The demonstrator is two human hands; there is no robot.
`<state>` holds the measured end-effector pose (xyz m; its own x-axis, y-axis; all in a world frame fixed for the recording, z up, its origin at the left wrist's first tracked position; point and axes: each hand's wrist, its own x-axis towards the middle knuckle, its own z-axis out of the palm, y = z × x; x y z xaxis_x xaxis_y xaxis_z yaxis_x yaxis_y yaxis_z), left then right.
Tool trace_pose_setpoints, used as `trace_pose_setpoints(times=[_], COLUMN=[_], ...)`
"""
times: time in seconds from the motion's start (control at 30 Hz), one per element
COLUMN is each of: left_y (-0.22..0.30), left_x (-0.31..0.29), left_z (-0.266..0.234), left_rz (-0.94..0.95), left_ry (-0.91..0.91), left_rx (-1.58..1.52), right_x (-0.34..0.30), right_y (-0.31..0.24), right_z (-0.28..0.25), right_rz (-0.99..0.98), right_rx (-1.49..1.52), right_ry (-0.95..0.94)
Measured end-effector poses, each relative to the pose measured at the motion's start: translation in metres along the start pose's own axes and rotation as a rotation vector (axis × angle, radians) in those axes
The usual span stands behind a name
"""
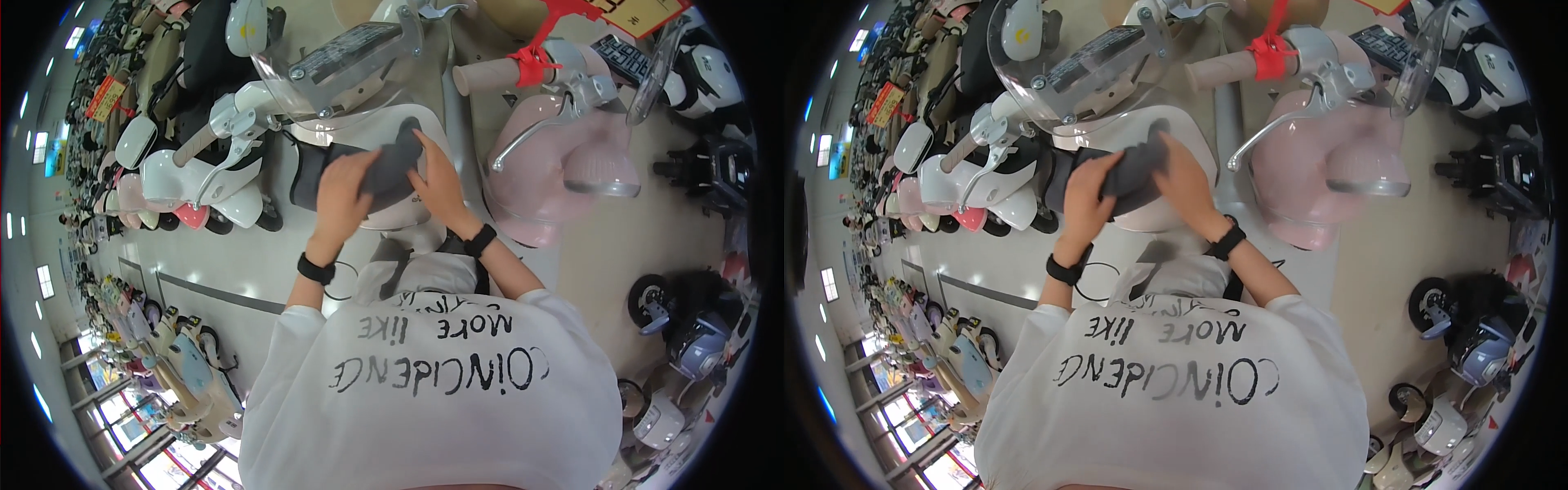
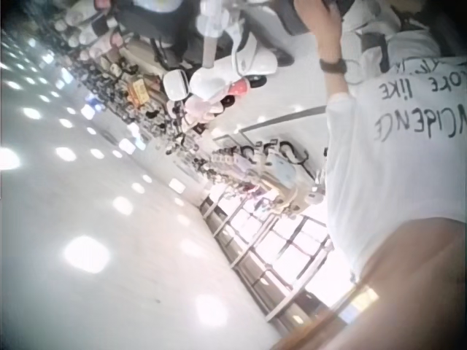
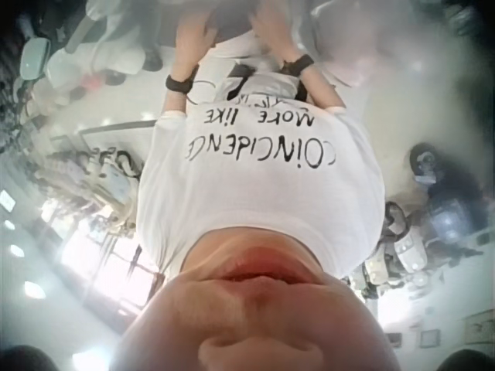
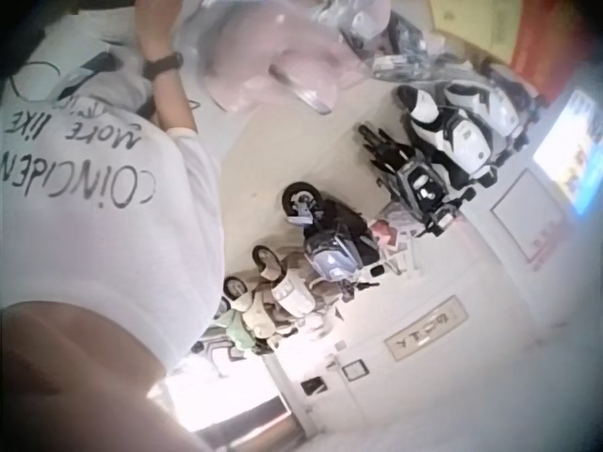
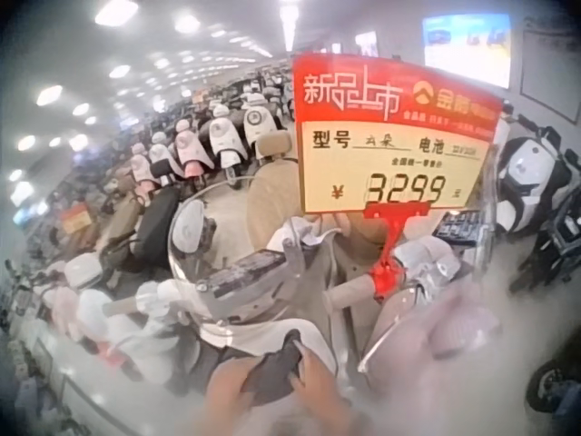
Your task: The person cleans electric scooters in a showroom by wiping down their surfaces one after another with a cloth.
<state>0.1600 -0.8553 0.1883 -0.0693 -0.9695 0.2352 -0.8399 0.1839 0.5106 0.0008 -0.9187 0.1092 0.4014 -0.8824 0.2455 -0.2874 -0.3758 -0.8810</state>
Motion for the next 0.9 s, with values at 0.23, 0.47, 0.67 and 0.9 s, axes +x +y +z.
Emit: trace_pose_setpoints(times=[0.23,0.47,0.67,0.9], left_y=[-0.040,-0.045,-0.063,-0.052], left_x=[0.008,0.003,0.012,0.033], left_z=[-0.009,0.010,0.006,-0.024], left_rz=[-0.181,-0.249,-0.359,-0.349], left_ry=[0.073,0.203,0.243,0.424], left_rx=[-0.262,-0.385,-0.710,-0.592], right_x=[0.019,0.024,0.021,0.031], right_y=[-0.010,-0.012,-0.023,-0.074], right_z=[0.028,0.023,0.017,0.004], right_rz=[-0.034,0.098,0.204,-0.218], right_rx=[-0.135,-0.106,0.038,-0.150], right_ry=[0.051,0.041,-0.003,0.185])
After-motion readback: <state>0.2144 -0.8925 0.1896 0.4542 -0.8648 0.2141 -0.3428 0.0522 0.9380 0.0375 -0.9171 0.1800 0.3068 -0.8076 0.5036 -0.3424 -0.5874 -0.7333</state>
